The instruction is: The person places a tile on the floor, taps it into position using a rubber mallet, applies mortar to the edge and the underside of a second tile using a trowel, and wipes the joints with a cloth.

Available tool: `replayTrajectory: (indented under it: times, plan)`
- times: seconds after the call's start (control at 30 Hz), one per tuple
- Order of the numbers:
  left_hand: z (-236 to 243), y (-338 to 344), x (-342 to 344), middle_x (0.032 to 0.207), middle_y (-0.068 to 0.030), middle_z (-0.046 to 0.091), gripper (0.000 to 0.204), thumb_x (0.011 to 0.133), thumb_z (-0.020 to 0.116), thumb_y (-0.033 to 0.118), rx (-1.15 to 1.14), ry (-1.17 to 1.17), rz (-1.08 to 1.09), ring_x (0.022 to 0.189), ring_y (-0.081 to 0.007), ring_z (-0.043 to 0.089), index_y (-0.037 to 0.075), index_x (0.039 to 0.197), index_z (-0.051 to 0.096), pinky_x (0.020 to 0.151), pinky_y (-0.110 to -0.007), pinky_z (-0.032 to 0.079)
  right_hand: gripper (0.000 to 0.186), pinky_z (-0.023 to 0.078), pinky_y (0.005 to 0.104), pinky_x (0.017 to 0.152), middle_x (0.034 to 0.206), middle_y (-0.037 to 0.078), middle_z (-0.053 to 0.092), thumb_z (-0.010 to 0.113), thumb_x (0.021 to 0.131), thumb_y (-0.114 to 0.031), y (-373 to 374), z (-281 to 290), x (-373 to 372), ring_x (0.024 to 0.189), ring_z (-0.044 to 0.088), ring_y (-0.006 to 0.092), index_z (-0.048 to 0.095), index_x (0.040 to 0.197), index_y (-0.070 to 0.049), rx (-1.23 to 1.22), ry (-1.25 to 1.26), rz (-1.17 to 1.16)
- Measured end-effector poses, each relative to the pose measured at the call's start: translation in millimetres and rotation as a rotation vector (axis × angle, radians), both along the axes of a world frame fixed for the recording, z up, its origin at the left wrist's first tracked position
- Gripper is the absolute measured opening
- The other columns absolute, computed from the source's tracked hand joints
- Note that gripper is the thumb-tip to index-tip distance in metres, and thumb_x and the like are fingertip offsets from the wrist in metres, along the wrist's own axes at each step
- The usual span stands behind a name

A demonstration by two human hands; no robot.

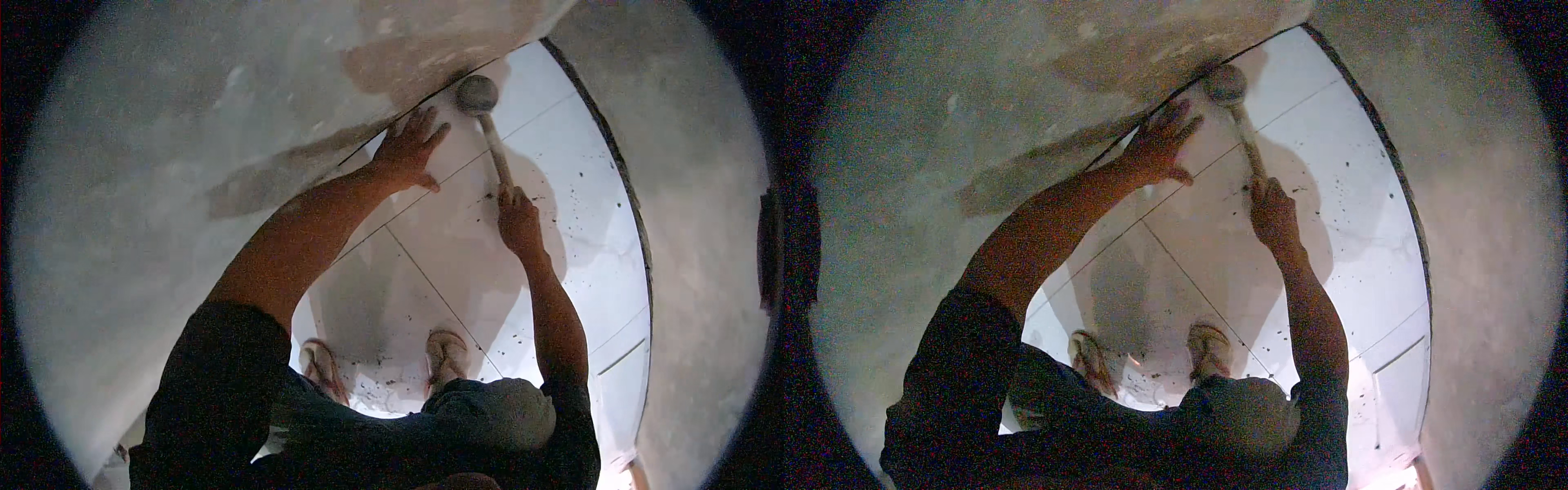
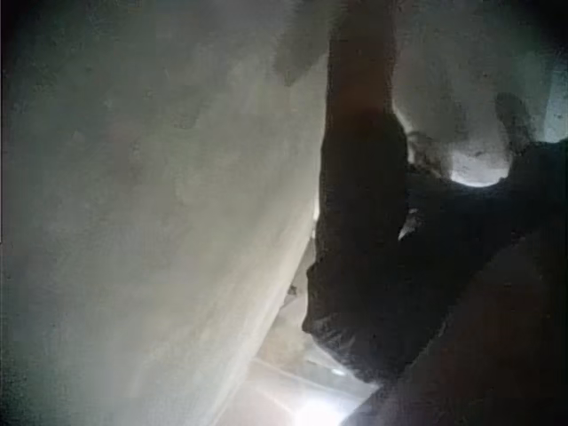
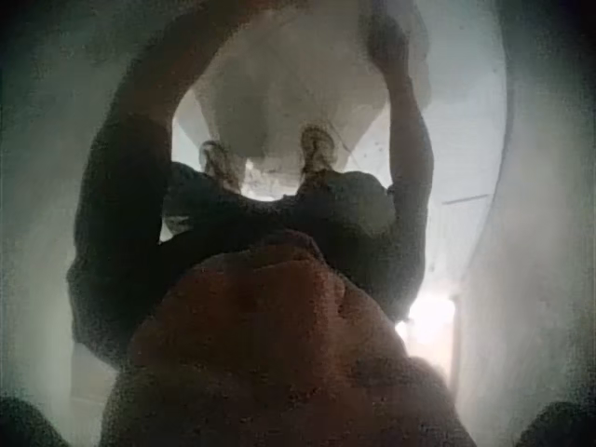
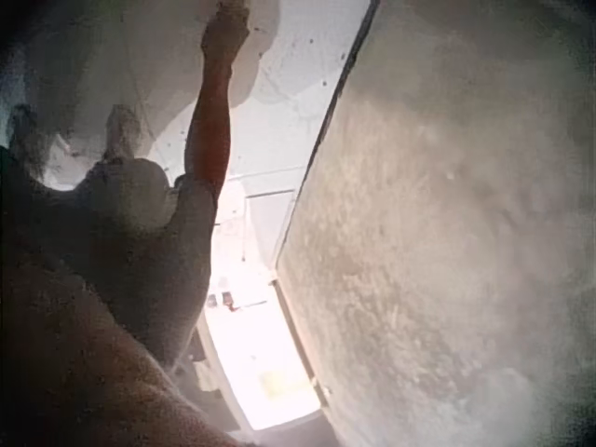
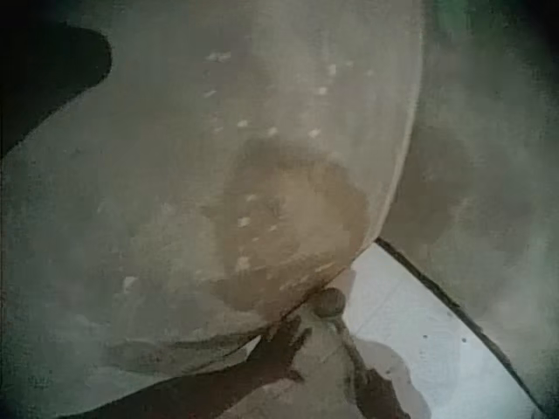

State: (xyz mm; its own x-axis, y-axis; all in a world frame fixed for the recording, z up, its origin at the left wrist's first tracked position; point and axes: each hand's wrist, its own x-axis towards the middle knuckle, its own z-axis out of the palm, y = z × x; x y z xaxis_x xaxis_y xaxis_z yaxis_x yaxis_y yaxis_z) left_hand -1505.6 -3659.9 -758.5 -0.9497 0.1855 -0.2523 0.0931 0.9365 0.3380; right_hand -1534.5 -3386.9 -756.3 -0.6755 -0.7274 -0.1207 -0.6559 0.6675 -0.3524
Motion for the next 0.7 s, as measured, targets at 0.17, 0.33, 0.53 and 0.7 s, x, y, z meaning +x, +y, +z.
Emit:
replayTrajectory:
  times: [0.17,0.33,0.53,0.7]
  plan:
    - [8,-23,26,0.148,-0.0264,0.007,0.115,0.051,0.079,0.053,-0.015,-0.023,-0.082,0.137,-0.0424,0.009,0.019,0.144,0.021,0.11,-0.048,0.016,0.02,0.046,0.0483,0.06,0.085,0.02,0.054,0.044,0.091,-0.014,-6,28,23,0.07,0.058,0.0381,0.049,0.104,0.0,-0.023,-0.252,-0.289]
    - [5,-18,32,0.149,-0.0233,0.003,0.114,0.053,0.082,0.045,-0.051,-0.032,-0.065,0.138,-0.04,0.008,0.022,0.145,0.019,0.11,-0.049,0.018,0.026,0.044,0.0497,0.06,0.08,0.024,0.055,0.035,0.097,-0.022,-4,14,21,0.069,0.056,0.0425,0.05,0.1,-0.001,0.049,-0.244,-0.153]
    - [6,-20,31,0.149,-0.0246,0.003,0.112,0.053,0.083,0.044,-0.025,0.005,-0.071,0.137,-0.0411,0.008,0.021,0.144,0.022,0.11,-0.049,0.018,0.036,0.04,0.0474,0.051,0.061,0.021,0.05,0.038,0.097,-0.031,2,4,24,0.055,0.052,0.039,0.048,0.083,0.0,-0.159,-0.233,-0.25]
    - [0,-20,30,0.148,-0.025,0.005,0.111,0.053,0.083,0.044,0.02,0.006,-0.068,0.137,-0.042,0.008,0.021,0.143,0.023,0.109,-0.05,0.017,0.023,0.044,0.0489,0.056,0.071,0.022,0.055,0.04,0.096,-0.022,-8,22,30,0.066,0.057,0.0416,0.048,0.105,-0.002,-0.073,-0.331,-0.35]
